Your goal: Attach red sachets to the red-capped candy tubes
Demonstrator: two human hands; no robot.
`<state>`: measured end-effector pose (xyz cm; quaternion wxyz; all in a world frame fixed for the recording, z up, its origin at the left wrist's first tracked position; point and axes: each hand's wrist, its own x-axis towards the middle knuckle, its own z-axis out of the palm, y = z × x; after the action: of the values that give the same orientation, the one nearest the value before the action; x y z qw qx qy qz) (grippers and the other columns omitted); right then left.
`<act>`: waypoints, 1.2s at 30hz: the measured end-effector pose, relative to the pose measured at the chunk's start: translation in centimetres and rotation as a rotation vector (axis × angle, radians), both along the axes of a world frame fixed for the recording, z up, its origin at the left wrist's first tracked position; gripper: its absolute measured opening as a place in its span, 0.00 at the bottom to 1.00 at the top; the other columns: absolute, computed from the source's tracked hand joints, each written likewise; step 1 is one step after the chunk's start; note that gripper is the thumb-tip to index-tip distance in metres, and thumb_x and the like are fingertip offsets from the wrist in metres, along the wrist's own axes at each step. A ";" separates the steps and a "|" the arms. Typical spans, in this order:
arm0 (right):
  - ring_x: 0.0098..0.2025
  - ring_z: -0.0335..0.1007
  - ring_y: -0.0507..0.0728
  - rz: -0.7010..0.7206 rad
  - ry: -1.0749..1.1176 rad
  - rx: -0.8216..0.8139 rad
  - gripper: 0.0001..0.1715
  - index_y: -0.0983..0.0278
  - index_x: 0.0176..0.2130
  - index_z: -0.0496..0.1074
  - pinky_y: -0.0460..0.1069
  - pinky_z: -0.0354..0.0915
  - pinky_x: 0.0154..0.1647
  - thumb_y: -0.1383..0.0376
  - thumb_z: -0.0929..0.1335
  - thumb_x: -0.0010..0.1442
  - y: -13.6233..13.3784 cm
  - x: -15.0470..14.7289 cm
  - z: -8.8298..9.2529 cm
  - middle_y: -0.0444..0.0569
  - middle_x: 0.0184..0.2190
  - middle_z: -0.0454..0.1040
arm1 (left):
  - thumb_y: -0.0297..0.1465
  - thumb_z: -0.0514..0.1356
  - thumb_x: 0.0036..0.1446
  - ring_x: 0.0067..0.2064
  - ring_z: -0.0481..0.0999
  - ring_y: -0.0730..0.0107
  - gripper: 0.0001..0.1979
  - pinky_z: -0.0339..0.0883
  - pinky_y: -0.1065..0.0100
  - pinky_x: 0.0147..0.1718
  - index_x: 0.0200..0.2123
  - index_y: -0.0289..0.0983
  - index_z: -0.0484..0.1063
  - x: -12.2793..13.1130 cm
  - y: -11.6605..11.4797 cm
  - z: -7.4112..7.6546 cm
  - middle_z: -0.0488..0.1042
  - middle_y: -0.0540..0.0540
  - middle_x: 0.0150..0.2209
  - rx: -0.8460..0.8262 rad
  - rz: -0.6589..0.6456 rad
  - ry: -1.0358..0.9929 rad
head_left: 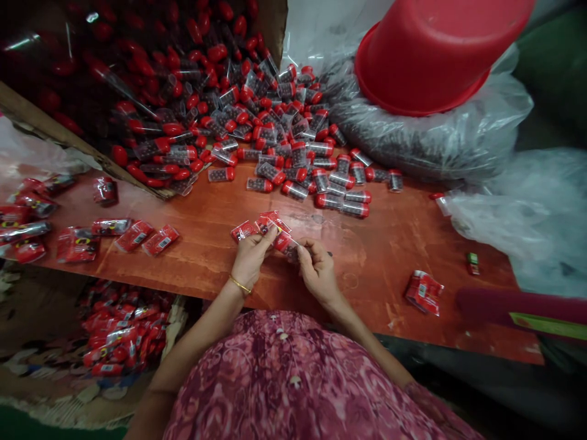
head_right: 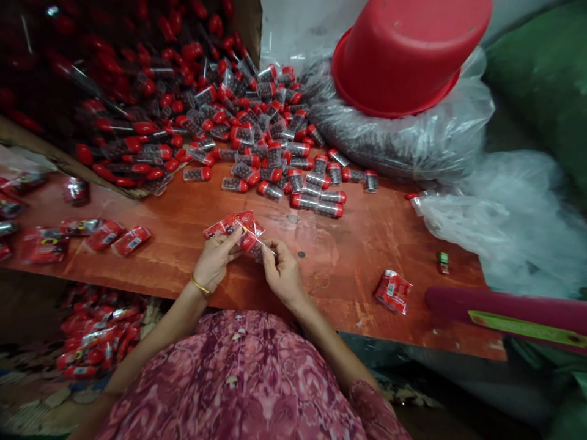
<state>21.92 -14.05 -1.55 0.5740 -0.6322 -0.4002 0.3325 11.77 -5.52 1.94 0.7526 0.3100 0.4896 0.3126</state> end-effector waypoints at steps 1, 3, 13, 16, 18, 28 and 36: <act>0.22 0.60 0.48 0.009 0.031 -0.010 0.12 0.62 0.36 0.65 0.44 0.58 0.20 0.56 0.61 0.60 0.1 0.0 0.0 0.43 0.26 0.68 | 0.45 0.70 0.25 0.23 0.70 0.76 0.22 0.64 0.72 0.28 0.18 0.33 0.72 0.0 -0.1 -0.1 0.72 0.50 0.18 0.009 0.002 -0.009; 0.19 0.57 0.47 0.028 0.108 -0.038 0.13 0.62 0.36 0.64 0.44 0.56 0.17 0.55 0.61 0.60 0.3 -0.1 0.1 0.42 0.25 0.68 | 0.43 0.71 0.26 0.23 0.70 0.76 0.21 0.64 0.72 0.28 0.20 0.32 0.73 0.2 -0.3 -0.4 0.73 0.50 0.19 0.020 0.009 -0.021; 0.24 0.62 0.49 -0.159 0.026 0.080 0.11 0.62 0.37 0.64 0.45 0.62 0.24 0.57 0.61 0.60 1.0 -1.7 -0.3 0.43 0.28 0.68 | 0.41 0.70 0.31 0.22 0.68 0.79 0.20 0.62 0.75 0.24 0.24 0.34 0.71 1.3 -1.6 -0.6 0.72 0.53 0.21 0.055 0.109 -0.217; 0.16 0.54 0.47 -0.086 0.236 0.033 0.12 0.61 0.36 0.62 0.44 0.58 0.16 0.54 0.60 0.60 1.1 -1.9 0.0 0.39 0.22 0.65 | 0.43 0.68 0.36 0.19 0.65 0.79 0.18 0.60 0.74 0.20 0.23 0.35 0.69 1.2 -1.9 -1.0 0.69 0.54 0.19 0.097 0.055 -0.199; 0.12 0.48 0.45 -0.033 0.355 0.005 0.14 0.60 0.35 0.61 0.44 0.56 0.14 0.53 0.59 0.61 1.1 -1.9 0.2 0.37 0.21 0.64 | 0.44 0.67 0.38 0.17 0.64 0.78 0.18 0.59 0.73 0.17 0.21 0.35 0.69 1.0 -2.0 -1.2 0.67 0.54 0.18 0.117 -0.010 -0.162; 0.24 0.64 0.51 -0.097 0.005 0.010 0.12 0.60 0.39 0.62 0.45 0.60 0.20 0.54 0.60 0.61 0.0 -1.0 -0.4 0.43 0.25 0.66 | 0.45 0.65 0.40 0.19 0.66 0.77 0.18 0.61 0.71 0.21 0.23 0.35 0.71 1.7 -2.7 -0.9 0.72 0.51 0.21 0.102 -0.074 -0.184; 0.14 0.57 0.47 -0.002 0.375 0.047 0.15 0.59 0.35 0.58 0.43 0.57 0.16 0.51 0.60 0.60 0.6 -0.4 0.9 0.33 0.15 0.59 | 0.45 0.64 0.43 0.14 0.60 0.80 0.20 0.50 0.74 0.15 0.17 0.34 0.67 2.4 -3.0 -0.9 0.64 0.53 0.12 0.176 -0.164 -0.067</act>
<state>21.47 -13.41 -0.64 0.6533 -0.5462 -0.2934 0.4346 14.15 -8.52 1.04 0.7614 0.4034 0.4079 0.3021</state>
